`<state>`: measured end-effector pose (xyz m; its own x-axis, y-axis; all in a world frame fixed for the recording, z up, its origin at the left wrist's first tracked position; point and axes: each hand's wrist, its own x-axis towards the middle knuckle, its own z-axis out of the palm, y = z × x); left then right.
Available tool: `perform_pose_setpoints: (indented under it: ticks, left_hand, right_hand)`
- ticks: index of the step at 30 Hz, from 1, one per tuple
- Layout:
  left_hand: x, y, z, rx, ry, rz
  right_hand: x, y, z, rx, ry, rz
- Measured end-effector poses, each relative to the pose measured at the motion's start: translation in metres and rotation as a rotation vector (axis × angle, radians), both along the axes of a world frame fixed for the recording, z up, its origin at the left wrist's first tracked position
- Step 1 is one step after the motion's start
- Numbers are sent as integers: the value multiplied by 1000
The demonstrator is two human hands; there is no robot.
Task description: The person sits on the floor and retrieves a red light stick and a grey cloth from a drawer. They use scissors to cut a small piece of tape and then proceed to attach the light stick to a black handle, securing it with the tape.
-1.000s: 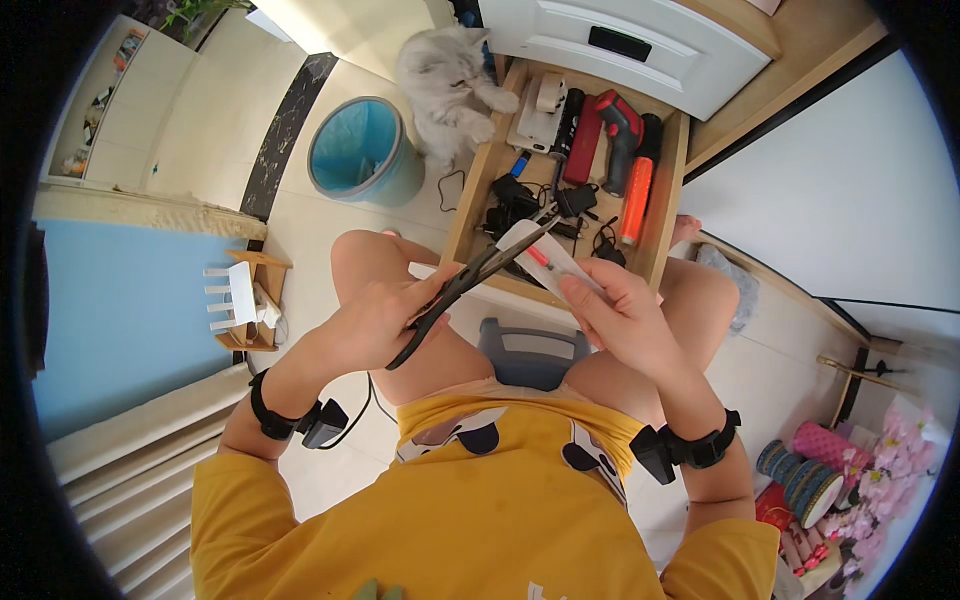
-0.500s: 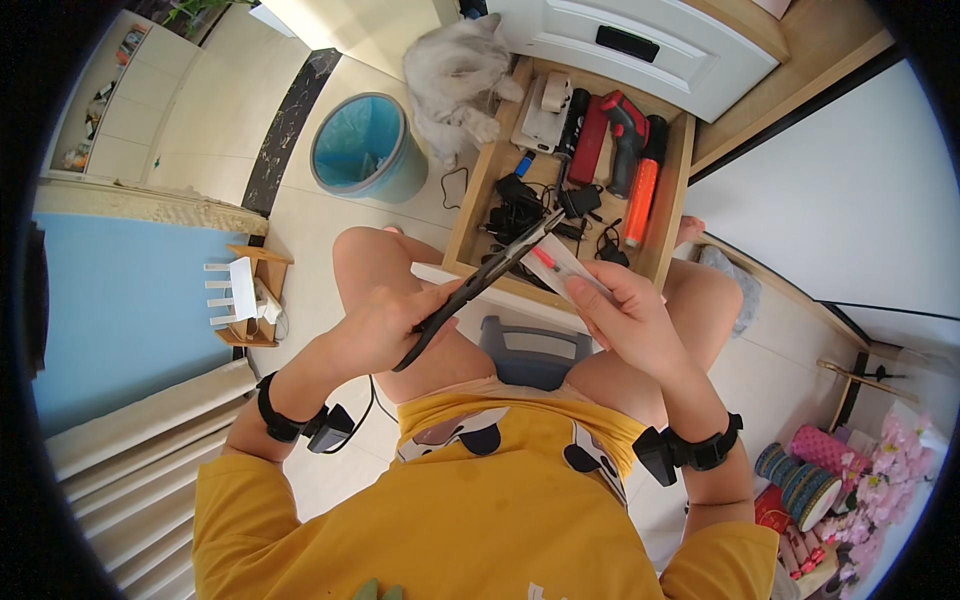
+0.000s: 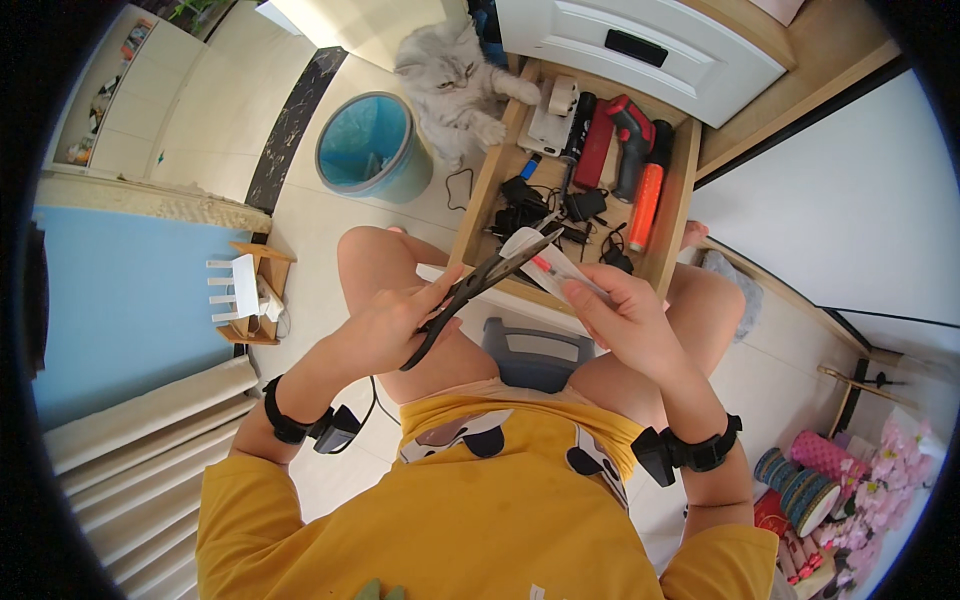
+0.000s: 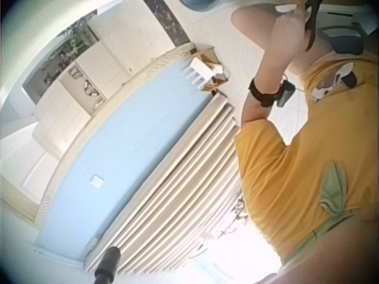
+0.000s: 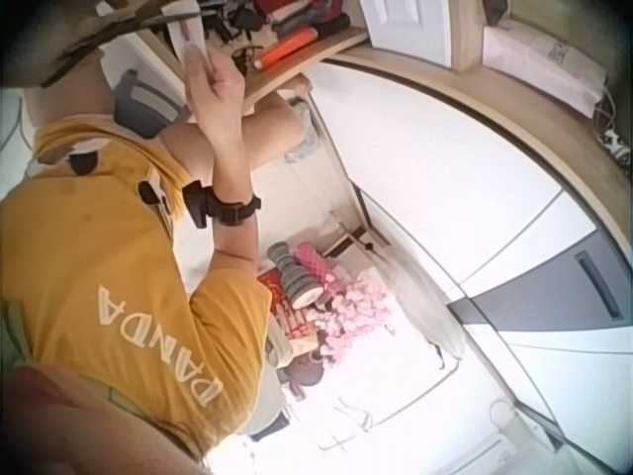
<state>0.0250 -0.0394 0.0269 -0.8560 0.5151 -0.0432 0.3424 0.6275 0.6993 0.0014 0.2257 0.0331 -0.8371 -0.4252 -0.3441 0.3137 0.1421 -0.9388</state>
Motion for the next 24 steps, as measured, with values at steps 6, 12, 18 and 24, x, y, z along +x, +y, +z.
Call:
perform_pose_setpoints:
  ticks: [6, 12, 18, 24]
  left_hand:
    - [-2, 3, 11, -83, -90, -48]
    - [1, 0, 1, -6, -133, -21]
    - [2, -4, -4, 17, -128, -22]
    - [2, -8, -8, 17, -88, 7]
  right_hand:
    - [-3, -4, 0, 2, -5, -2]
    - [-5, -5, -3, -18, -2, 8]
    - [-7, -8, -4, 3, -21, 24]
    - [-6, -9, -9, 0, -33, 5]
